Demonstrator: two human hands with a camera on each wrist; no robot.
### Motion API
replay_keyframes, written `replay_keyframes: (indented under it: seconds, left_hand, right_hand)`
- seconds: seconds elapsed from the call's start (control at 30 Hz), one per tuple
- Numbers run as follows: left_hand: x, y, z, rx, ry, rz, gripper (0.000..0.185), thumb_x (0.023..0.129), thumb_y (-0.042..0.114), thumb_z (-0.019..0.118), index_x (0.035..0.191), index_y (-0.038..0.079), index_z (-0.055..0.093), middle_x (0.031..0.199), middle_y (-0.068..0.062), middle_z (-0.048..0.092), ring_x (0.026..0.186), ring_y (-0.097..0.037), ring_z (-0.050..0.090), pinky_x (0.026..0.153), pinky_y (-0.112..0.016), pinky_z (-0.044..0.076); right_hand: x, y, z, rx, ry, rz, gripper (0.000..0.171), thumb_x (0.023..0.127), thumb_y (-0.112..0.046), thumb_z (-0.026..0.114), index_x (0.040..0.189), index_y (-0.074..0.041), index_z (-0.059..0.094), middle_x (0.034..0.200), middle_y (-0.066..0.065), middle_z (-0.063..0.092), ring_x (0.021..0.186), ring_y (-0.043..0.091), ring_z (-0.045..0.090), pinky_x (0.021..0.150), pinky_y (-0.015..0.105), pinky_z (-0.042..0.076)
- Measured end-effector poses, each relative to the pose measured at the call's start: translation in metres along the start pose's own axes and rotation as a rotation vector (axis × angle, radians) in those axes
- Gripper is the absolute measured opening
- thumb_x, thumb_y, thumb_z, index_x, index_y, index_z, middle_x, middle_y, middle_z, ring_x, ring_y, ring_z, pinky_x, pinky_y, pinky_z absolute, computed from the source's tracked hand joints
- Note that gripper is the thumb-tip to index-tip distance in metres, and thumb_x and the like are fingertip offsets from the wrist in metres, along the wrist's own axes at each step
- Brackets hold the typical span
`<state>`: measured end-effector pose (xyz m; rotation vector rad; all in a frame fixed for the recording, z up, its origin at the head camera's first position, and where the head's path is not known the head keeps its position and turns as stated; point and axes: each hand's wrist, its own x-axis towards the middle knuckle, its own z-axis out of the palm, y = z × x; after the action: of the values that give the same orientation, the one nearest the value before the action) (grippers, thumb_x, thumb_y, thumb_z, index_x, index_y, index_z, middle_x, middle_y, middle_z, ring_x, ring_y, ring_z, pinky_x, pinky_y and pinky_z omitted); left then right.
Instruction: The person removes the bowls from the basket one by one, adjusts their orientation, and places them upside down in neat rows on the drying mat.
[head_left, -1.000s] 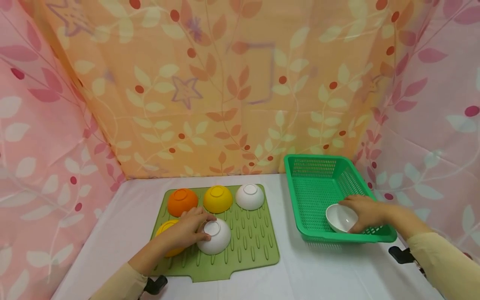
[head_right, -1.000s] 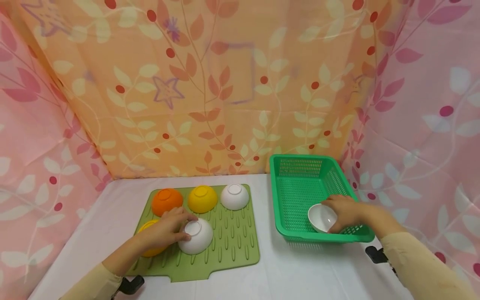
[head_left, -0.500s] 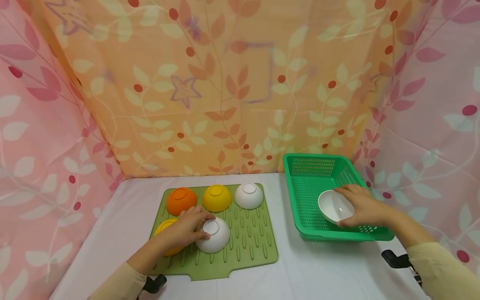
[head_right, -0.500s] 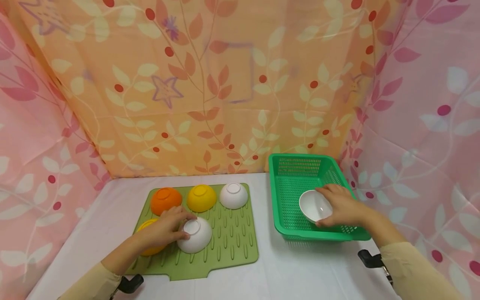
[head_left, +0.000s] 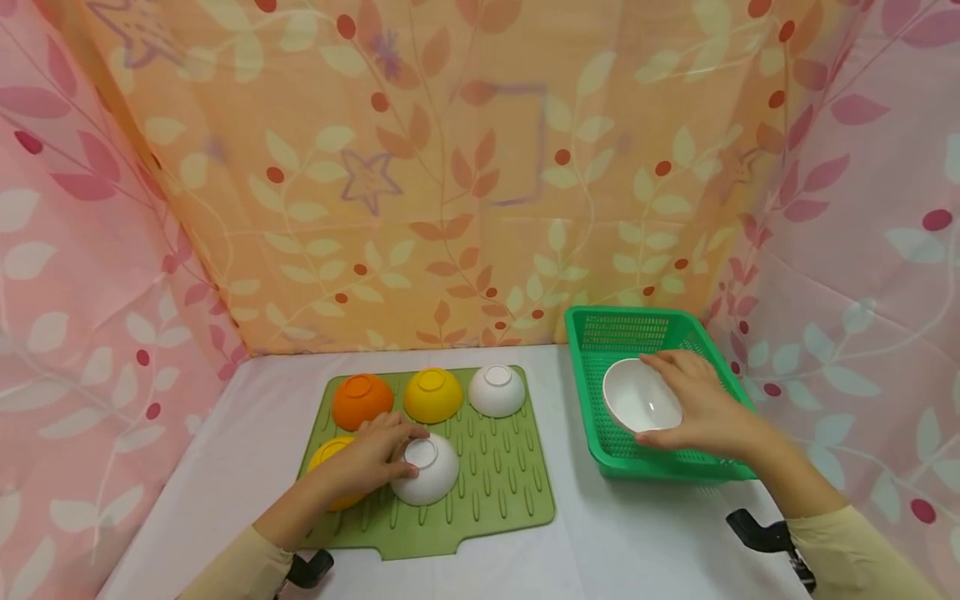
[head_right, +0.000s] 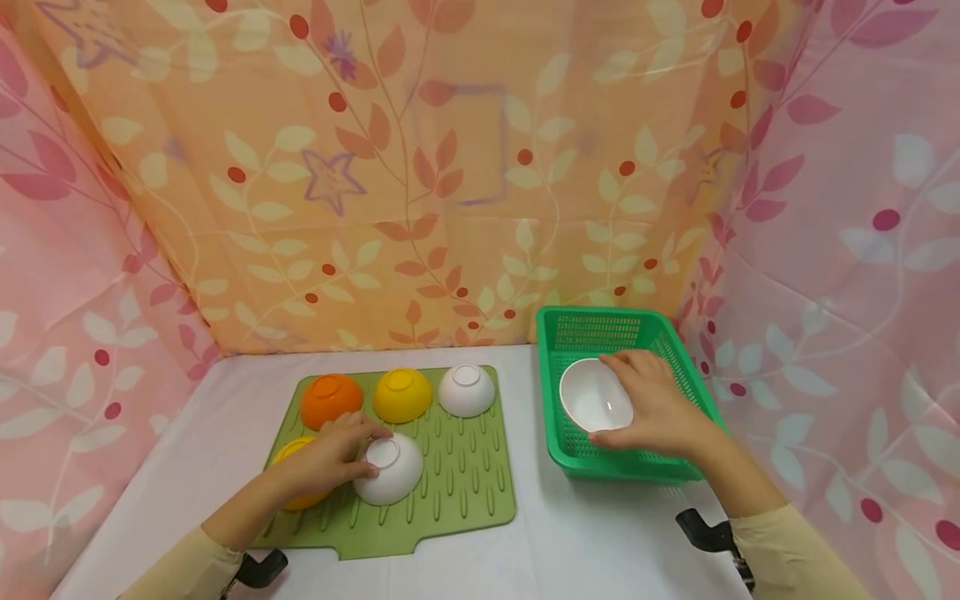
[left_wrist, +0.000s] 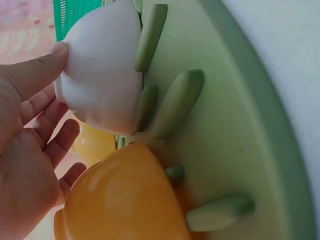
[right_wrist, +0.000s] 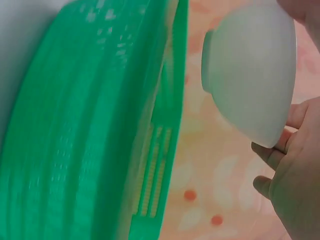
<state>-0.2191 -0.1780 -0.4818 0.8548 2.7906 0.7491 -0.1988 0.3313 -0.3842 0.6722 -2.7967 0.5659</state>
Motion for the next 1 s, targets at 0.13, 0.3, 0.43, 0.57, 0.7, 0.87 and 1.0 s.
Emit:
replay_keyframes:
  seconds: [0.13,0.3,0.43,0.57,0.7,0.87,1.0]
  left_hand:
    - [-0.003,0.000,0.000,-0.023,0.025,-0.022,0.049,0.086,0.035,0.082,0.131,0.026,0.066,0.108,0.013,0.053,0.100,-0.015,0.043,0.086,-0.044,0.025]
    - [-0.006,0.005,0.002,0.001,0.073,-0.026,0.050,0.085,0.034,0.083,0.132,0.024,0.067,0.110,0.011,0.056,0.102,-0.015,0.043,0.083,-0.042,0.025]
    - [-0.009,0.010,0.005,0.028,0.117,-0.032,0.051,0.083,0.031,0.085,0.131,0.021,0.069,0.107,0.010,0.058,0.102,-0.015,0.044,0.083,-0.040,0.027]
    - [-0.010,0.012,0.010,0.029,0.150,-0.074,0.052,0.082,0.030,0.086,0.130,0.022,0.069,0.108,0.011,0.061,0.105,-0.014,0.046,0.088,-0.042,0.029]
    - [-0.011,0.014,0.012,-0.002,0.186,-0.135,0.051,0.081,0.028,0.087,0.129,0.023,0.070,0.114,0.011,0.065,0.111,-0.015,0.050,0.095,-0.047,0.032]
    - [-0.013,0.018,0.015,-0.017,0.224,-0.184,0.051,0.080,0.025,0.088,0.128,0.025,0.071,0.121,0.010,0.067,0.115,-0.018,0.052,0.099,-0.050,0.034]
    - [-0.017,0.020,0.018,-0.015,0.245,-0.205,0.053,0.081,0.026,0.088,0.131,0.025,0.070,0.126,0.008,0.067,0.116,-0.018,0.051,0.101,-0.050,0.033]
  right_hand:
    - [0.004,-0.022,0.008,0.022,0.040,-0.040,0.110,0.062,-0.054,0.094,0.148,-0.004,0.048,0.136,0.014,0.048,0.130,0.038,0.036,0.101,0.066,0.030]
    - [0.006,-0.048,0.024,0.051,0.066,-0.120,0.110,0.060,-0.055,0.095,0.148,-0.005,0.050,0.136,0.011,0.050,0.131,0.037,0.037,0.103,0.063,0.030]
    - [0.008,-0.070,0.039,0.045,0.067,-0.178,0.112,0.059,-0.058,0.094,0.148,-0.006,0.050,0.138,0.006,0.049,0.134,0.033,0.036,0.108,0.061,0.028]
    - [0.009,-0.090,0.053,0.055,0.058,-0.212,0.115,0.057,-0.063,0.092,0.148,-0.006,0.050,0.139,0.003,0.048,0.137,0.029,0.035,0.112,0.061,0.026]
    - [0.010,-0.105,0.069,0.078,0.041,-0.220,0.116,0.056,-0.063,0.092,0.150,-0.007,0.050,0.139,0.001,0.048,0.138,0.028,0.034,0.112,0.061,0.030]
    - [0.009,-0.119,0.086,0.116,0.026,-0.230,0.116,0.055,-0.061,0.094,0.150,-0.010,0.050,0.138,-0.002,0.047,0.137,0.024,0.035,0.109,0.057,0.038]
    - [0.007,-0.127,0.097,0.152,-0.014,-0.238,0.113,0.057,-0.062,0.092,0.150,-0.012,0.051,0.138,-0.006,0.047,0.137,0.020,0.035,0.105,0.054,0.043]
